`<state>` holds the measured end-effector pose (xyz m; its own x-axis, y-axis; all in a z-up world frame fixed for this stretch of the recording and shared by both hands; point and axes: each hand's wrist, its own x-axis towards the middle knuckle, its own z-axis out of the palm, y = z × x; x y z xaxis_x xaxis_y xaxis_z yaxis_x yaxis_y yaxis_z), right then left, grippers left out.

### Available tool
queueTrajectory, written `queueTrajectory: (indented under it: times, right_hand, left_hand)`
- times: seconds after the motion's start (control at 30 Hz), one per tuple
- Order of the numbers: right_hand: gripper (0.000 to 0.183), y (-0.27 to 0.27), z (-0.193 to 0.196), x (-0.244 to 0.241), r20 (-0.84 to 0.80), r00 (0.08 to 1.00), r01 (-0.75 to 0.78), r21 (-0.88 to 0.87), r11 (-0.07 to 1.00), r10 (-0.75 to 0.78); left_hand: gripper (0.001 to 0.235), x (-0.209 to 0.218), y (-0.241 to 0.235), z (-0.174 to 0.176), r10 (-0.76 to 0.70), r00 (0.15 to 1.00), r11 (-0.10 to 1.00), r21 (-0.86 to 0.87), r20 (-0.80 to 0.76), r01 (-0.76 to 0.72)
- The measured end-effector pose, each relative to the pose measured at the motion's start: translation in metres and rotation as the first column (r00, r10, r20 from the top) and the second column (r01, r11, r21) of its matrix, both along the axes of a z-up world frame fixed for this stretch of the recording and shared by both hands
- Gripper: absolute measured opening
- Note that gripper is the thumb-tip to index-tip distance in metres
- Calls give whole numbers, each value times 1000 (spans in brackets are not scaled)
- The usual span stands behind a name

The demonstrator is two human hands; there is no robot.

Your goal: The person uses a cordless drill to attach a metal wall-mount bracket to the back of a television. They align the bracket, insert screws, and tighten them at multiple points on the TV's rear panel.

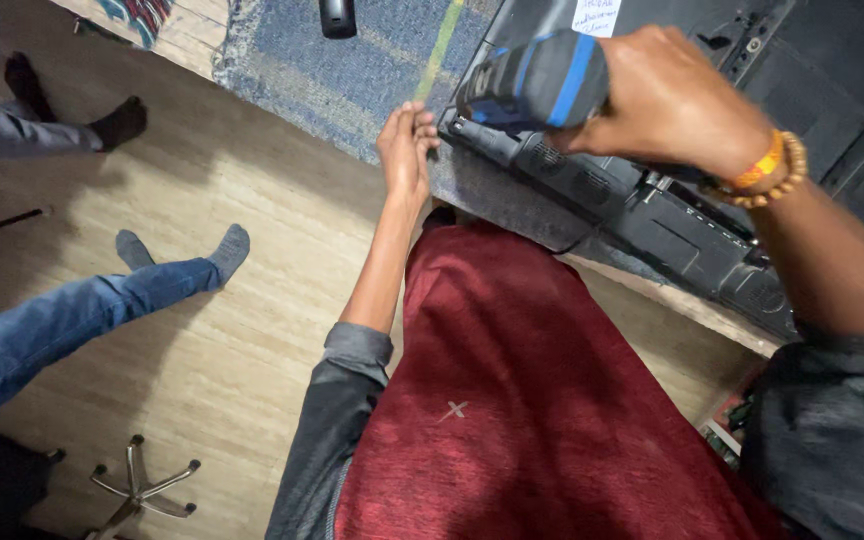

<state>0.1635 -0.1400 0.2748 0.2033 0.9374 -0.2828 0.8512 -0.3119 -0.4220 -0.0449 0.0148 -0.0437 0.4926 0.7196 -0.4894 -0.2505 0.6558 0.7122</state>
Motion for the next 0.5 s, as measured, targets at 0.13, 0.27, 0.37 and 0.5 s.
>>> queueTrajectory:
  times: [0.13, 0.27, 0.37, 0.5]
  right_hand:
    - [58, 3, -20, -8, -3, 1000, -31, 57, 998, 31]
    - [66, 9, -34, -13, -11, 1000, -12, -8, 1000, 12]
    - [65, 10, -37, -14, -19, 999, -26, -20, 999, 26]
    - [57, 12, -37, -13, -23, 999, -50, -5, 999, 49]
  left_hand:
    - [17, -27, -12, -11, -50, 998, 998, -25, -40, 49]
    - [19, -30, -25, -17, -117, 992, 993, -20, -47, 116]
    - [23, -24, -30, -21, -122, 992, 993, 0, -38, 122]
    - [23, -20, -29, -23, -104, 994, 994, -20, -39, 104]
